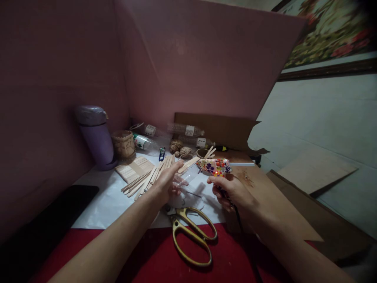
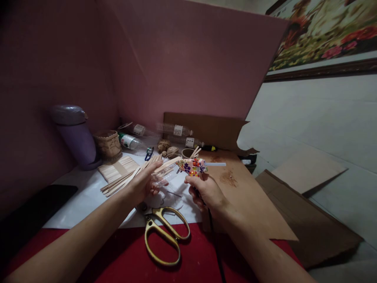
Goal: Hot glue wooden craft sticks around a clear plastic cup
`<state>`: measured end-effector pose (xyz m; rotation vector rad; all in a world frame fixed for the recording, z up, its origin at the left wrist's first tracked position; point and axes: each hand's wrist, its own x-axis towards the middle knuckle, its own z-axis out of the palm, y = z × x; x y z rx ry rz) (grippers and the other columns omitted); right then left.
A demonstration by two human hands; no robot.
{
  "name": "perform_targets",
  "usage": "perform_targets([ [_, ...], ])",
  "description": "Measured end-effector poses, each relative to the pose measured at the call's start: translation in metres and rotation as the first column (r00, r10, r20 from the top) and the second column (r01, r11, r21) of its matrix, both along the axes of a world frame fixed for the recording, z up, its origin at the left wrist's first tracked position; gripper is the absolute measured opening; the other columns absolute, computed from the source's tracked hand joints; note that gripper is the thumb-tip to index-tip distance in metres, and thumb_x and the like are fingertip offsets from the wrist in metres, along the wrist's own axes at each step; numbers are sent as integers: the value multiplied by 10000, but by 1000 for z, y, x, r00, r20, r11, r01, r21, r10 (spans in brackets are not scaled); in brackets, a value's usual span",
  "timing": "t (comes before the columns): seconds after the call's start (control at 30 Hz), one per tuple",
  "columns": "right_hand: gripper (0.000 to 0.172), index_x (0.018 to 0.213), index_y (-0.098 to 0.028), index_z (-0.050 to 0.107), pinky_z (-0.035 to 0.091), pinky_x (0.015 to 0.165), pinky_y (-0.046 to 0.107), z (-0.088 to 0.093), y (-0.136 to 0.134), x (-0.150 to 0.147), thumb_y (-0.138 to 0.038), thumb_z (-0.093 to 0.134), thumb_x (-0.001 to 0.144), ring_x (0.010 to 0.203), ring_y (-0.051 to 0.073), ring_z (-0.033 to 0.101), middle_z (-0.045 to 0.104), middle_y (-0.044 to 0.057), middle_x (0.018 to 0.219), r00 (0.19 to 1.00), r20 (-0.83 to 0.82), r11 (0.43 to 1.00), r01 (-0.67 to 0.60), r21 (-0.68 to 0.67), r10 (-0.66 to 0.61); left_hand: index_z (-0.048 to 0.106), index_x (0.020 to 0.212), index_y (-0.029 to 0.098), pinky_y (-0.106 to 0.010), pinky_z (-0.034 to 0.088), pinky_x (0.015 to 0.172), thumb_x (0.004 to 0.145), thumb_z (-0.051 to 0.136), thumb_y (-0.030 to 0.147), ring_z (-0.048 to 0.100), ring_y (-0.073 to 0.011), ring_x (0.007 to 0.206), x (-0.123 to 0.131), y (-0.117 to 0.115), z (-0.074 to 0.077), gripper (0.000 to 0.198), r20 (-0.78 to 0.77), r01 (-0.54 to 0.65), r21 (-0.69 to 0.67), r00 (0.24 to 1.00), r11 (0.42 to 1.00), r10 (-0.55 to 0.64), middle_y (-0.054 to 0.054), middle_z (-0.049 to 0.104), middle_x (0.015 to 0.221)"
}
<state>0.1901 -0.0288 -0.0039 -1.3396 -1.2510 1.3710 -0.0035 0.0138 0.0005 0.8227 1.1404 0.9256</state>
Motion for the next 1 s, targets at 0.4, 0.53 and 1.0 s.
perform_targets([
  [0.4, 322, 856, -173, 594, 221, 309, 196, 8, -4, -5, -471, 658, 753, 333, 46, 314, 469, -78, 491, 996, -32, 996, 83, 39, -81, 581, 1062, 156, -179, 312, 357, 901, 553, 501, 440, -91, 371, -1, -1, -1, 382, 24, -11, -2, 1000, 1000, 11, -52, 616, 641],
  [0.53, 288, 846, -168, 597, 215, 310, 192, 8, -4, -6, -437, 652, 759, 341, 42, 295, 462, -78, 492, 996, -20, 995, 87, 42, -86, 566, 1075, 159, -174, 307, 351, 907, 539, 513, 435, -87, 364, -1, -1, 0, 393, 48, 1, 35, 999, 999, -2, -49, 618, 645],
  [1.0, 360, 832, -155, 627, 233, 345, 172, 11, -8, -9, -482, 723, 716, 390, 48, 371, 489, -65, 519, 981, -151, 987, 137, 79, -124, 583, 1005, 161, -169, 310, 340, 905, 545, 505, 439, -80, 356, 3, -3, 0, 360, 20, 9, -8, 1000, 1000, -9, -30, 600, 626],
])
